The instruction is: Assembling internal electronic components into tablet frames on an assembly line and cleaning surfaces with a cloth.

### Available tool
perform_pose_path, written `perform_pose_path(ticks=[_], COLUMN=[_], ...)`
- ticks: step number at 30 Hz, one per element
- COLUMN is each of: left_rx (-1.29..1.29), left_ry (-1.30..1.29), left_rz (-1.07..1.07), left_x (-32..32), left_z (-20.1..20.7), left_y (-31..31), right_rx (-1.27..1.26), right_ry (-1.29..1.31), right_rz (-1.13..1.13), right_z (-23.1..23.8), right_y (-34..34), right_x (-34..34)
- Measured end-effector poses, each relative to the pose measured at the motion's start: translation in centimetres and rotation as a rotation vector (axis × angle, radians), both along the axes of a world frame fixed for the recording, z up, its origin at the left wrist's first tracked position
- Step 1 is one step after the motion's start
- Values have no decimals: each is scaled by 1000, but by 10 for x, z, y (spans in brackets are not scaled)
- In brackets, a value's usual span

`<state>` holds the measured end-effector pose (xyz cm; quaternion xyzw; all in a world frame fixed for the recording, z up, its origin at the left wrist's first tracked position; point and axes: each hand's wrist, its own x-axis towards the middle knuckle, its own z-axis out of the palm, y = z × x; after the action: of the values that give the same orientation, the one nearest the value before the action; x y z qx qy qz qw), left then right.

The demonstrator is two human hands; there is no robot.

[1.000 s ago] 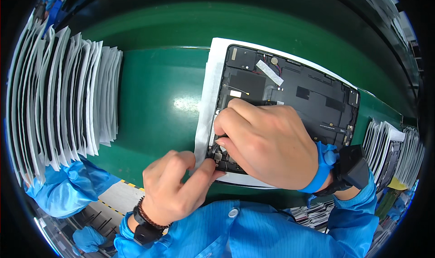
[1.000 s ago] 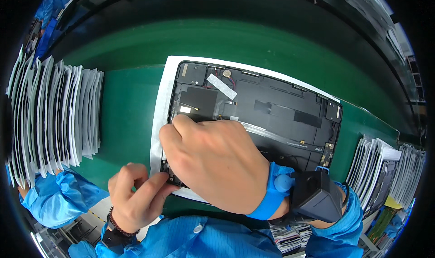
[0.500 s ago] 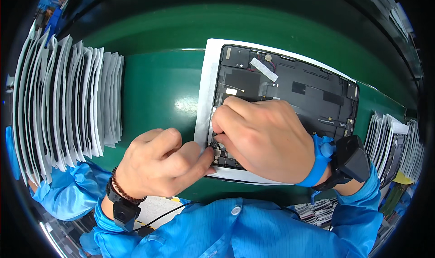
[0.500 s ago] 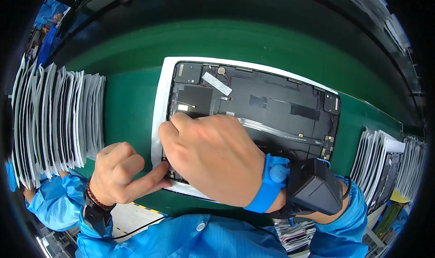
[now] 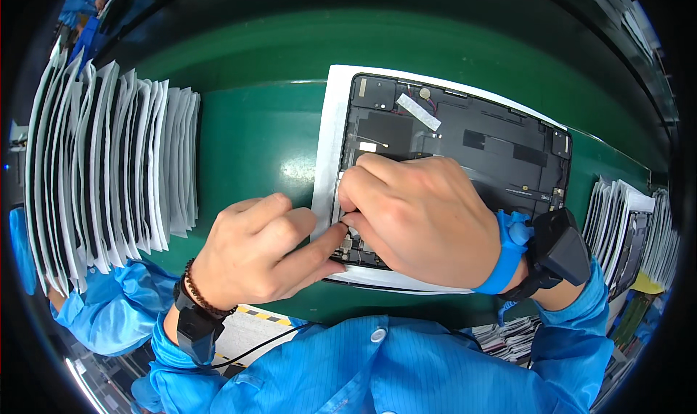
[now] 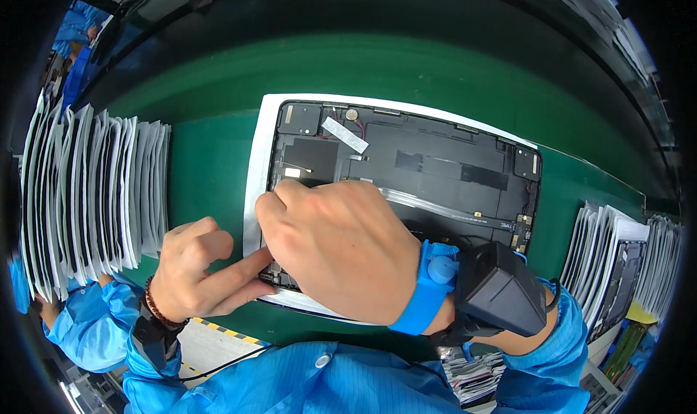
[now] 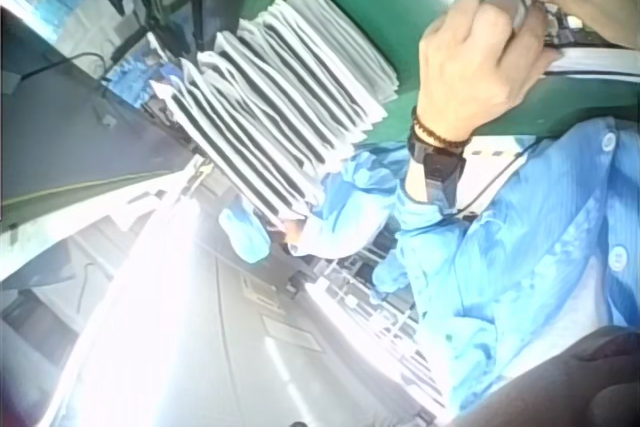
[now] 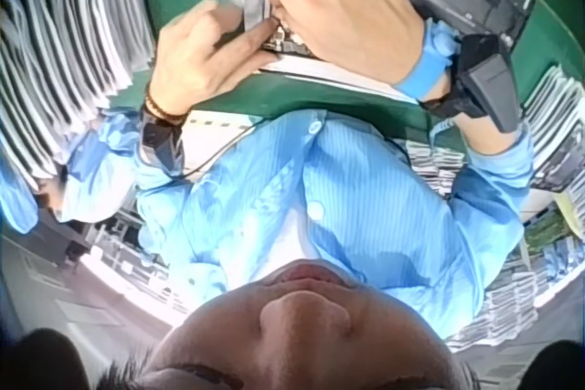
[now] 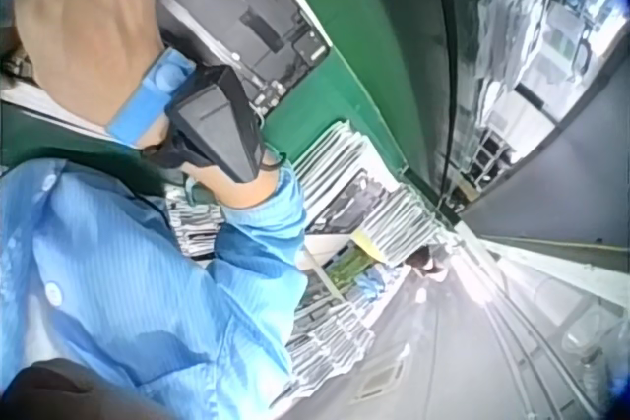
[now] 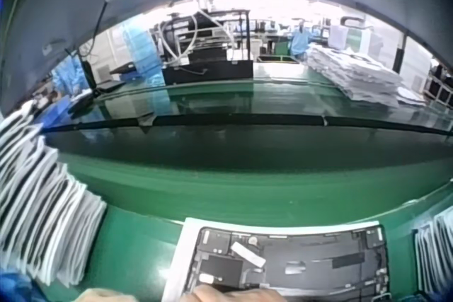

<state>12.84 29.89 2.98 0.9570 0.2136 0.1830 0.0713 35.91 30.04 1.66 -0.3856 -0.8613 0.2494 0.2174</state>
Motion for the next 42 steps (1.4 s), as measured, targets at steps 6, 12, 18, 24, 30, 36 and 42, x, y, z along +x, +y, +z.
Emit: perform_pose_path(ticks=[6,12,18,24,30,36,42], left_rx=[-102,-91,-123,-81,-91,-110,-133], left_ry=[-8,49,24,21,73,79,65], left_rz=[20,22,54,74,83,92,91], left_x=[3,6,2,1,4,4,4], left_z=[6,13,13,13,18,16,15], left_y=[2,1,-5,-9,-6,-7,-5], right_rx=[0,-77,-16,225,360,349,338], right_ry=[-5,30,190,-8,-125,-143,-149], right_rz=[3,-38,-129,54,166,202,194], right_z=[2,4,33,15,10,10,6], right_y=[0,2,-2,-21,-22,-20,-19], right_x=[0,1,17,33,34,33,33])
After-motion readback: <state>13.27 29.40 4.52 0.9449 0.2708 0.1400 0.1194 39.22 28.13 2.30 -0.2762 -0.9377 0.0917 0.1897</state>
